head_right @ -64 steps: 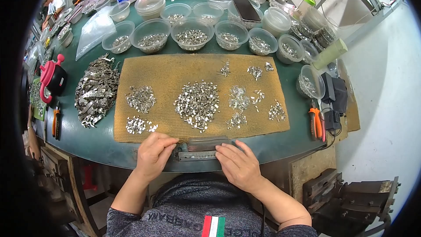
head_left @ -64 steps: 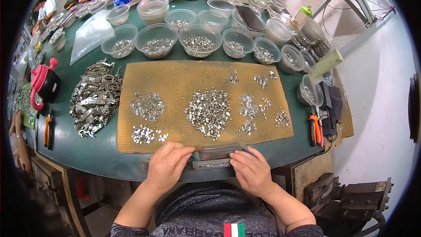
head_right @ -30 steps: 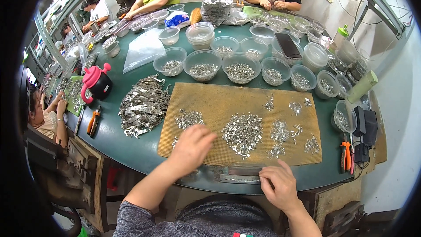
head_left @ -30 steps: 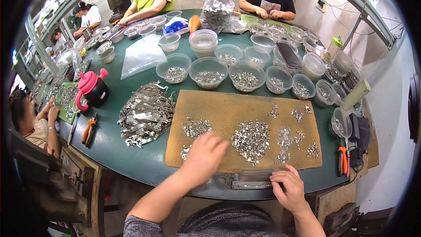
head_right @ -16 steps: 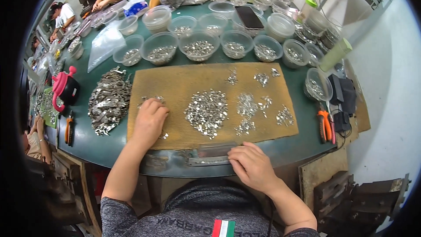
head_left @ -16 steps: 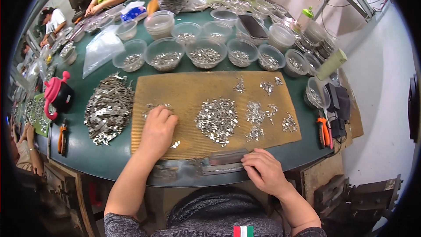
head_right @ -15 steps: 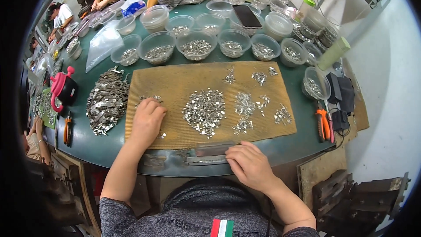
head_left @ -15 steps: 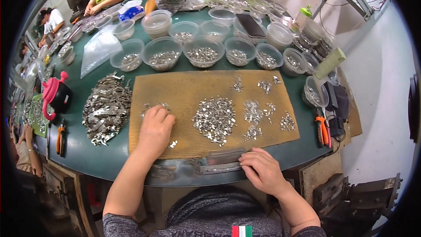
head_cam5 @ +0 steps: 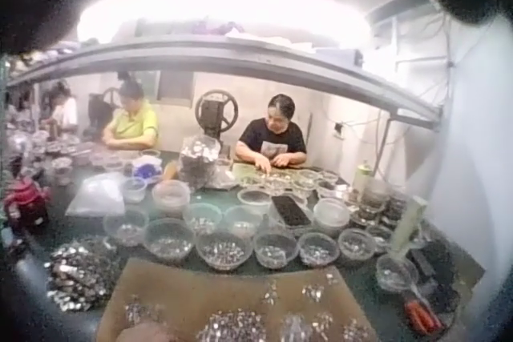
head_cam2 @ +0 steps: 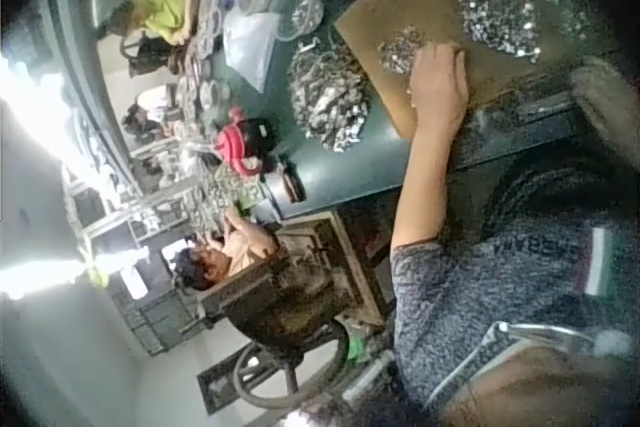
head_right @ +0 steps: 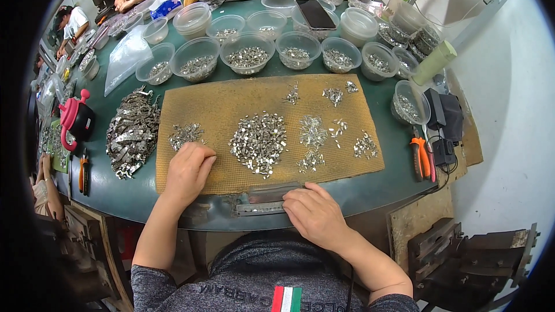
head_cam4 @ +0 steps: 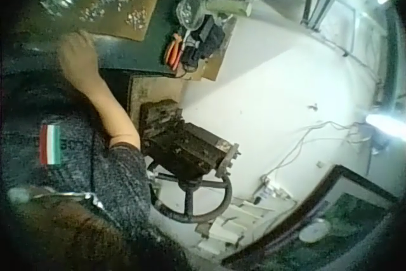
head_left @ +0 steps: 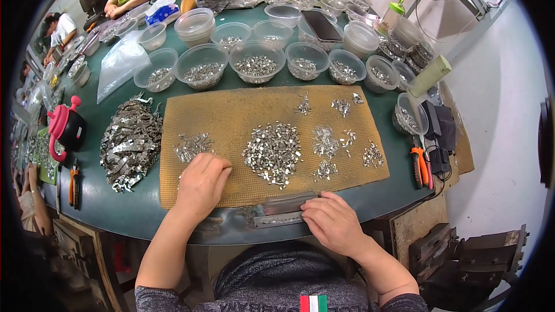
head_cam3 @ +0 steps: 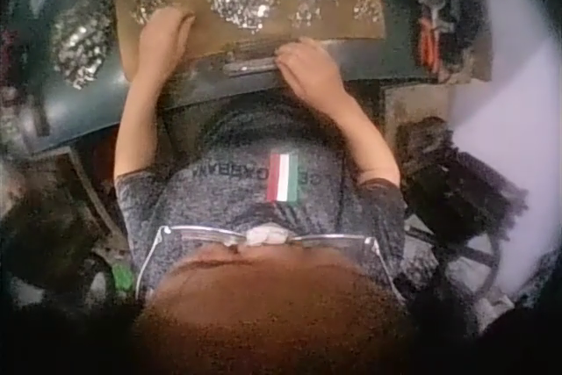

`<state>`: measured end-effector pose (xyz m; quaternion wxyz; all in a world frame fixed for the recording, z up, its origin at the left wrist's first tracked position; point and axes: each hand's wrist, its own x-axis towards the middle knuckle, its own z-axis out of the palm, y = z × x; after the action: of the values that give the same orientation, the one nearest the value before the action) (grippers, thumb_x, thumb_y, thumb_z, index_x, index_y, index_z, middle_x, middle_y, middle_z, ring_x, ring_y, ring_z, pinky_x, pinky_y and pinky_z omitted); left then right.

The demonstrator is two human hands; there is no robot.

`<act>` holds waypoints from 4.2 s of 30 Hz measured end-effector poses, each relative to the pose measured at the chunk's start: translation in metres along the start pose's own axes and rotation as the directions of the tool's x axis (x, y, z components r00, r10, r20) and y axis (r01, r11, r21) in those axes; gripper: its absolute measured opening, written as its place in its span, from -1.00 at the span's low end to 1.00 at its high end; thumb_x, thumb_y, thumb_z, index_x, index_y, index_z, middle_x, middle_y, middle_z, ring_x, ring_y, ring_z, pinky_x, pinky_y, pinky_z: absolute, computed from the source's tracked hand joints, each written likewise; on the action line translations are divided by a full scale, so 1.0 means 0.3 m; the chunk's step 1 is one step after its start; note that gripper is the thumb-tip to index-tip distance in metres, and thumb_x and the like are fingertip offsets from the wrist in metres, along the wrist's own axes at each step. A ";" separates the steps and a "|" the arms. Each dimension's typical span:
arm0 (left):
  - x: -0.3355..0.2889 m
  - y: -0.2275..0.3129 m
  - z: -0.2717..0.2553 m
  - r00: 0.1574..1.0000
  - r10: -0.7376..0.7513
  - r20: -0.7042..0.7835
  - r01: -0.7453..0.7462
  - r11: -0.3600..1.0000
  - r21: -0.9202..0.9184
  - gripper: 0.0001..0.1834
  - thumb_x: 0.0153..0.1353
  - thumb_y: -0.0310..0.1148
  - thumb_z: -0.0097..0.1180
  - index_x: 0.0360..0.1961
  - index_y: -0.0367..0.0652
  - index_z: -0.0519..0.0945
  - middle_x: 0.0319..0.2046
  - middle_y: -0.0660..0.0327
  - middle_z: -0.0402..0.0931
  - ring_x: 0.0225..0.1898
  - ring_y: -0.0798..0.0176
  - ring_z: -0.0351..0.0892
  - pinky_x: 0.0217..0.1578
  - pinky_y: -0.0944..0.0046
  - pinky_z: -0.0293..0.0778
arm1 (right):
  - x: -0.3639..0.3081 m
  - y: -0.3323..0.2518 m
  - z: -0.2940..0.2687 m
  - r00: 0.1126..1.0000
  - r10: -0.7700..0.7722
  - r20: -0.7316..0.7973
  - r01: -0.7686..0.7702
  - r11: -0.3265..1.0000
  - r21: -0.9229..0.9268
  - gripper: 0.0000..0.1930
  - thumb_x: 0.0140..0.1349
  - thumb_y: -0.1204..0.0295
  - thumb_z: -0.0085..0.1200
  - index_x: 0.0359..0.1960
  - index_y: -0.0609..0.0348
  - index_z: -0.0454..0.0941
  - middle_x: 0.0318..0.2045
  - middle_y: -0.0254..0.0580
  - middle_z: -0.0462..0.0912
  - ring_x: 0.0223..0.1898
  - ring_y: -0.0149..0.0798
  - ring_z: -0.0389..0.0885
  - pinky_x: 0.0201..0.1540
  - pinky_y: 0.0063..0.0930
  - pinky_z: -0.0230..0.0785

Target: The person takes a metal mold bar out of a manual press machine, sets it on the table, and inserts small metal pieces into the slots of the bar by hand.

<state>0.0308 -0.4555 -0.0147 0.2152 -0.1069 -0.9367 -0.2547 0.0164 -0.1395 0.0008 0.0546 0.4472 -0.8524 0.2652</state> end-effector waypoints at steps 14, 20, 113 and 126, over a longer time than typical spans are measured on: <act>-0.105 0.075 0.010 0.945 -0.318 0.080 0.309 0.784 -0.538 -0.81 0.37 -0.34 0.23 -0.08 -0.18 0.63 -0.21 0.07 0.66 -0.14 -0.01 0.71 -0.12 0.11 0.60 | -0.025 -0.032 0.037 0.977 -0.173 -0.124 0.142 0.963 -0.231 -0.83 0.12 0.57 0.31 -0.23 0.18 0.66 -0.21 -0.11 0.75 -0.18 -0.11 0.75 0.00 -0.20 0.54; -0.202 0.155 -0.006 0.918 -0.357 0.171 0.356 0.555 -0.752 -0.75 0.49 -0.36 0.16 0.09 -0.24 0.60 -0.24 0.25 0.70 -0.16 0.45 0.67 -0.11 0.36 0.57 | -0.052 -0.077 0.004 0.954 -0.291 -0.075 0.269 0.938 -0.217 -0.74 0.29 0.56 0.22 0.01 0.28 0.66 0.01 0.01 0.74 0.03 0.07 0.71 0.20 -0.02 0.52; -0.400 0.293 -0.122 0.878 -0.445 -0.178 0.248 0.740 -0.625 -0.85 0.31 -0.39 0.36 -0.19 -0.23 0.70 -0.34 0.13 0.71 -0.31 0.25 0.73 -0.26 0.27 0.60 | 0.078 -0.164 0.007 0.998 0.065 -0.022 -0.053 0.932 0.360 -0.90 0.29 0.54 0.26 -0.19 0.24 0.66 -0.24 -0.05 0.76 -0.20 -0.07 0.76 -0.08 -0.32 0.56; -0.293 0.238 0.000 0.902 -0.429 -0.053 0.325 0.755 -0.570 -0.80 0.25 -0.50 0.37 -0.10 -0.23 0.75 -0.29 0.14 0.74 -0.28 0.22 0.72 -0.26 0.31 0.57 | 0.034 -0.048 0.000 0.996 0.092 0.020 -0.094 0.956 0.278 -0.92 0.30 0.53 0.24 -0.22 0.19 0.61 -0.11 -0.15 0.74 -0.10 -0.03 0.73 -0.06 -0.21 0.59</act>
<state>0.1309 -0.4029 -0.0241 0.2034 0.0513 -0.8026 -0.5585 0.0218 -0.1535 0.0099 -0.0246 0.4109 -0.8268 0.3834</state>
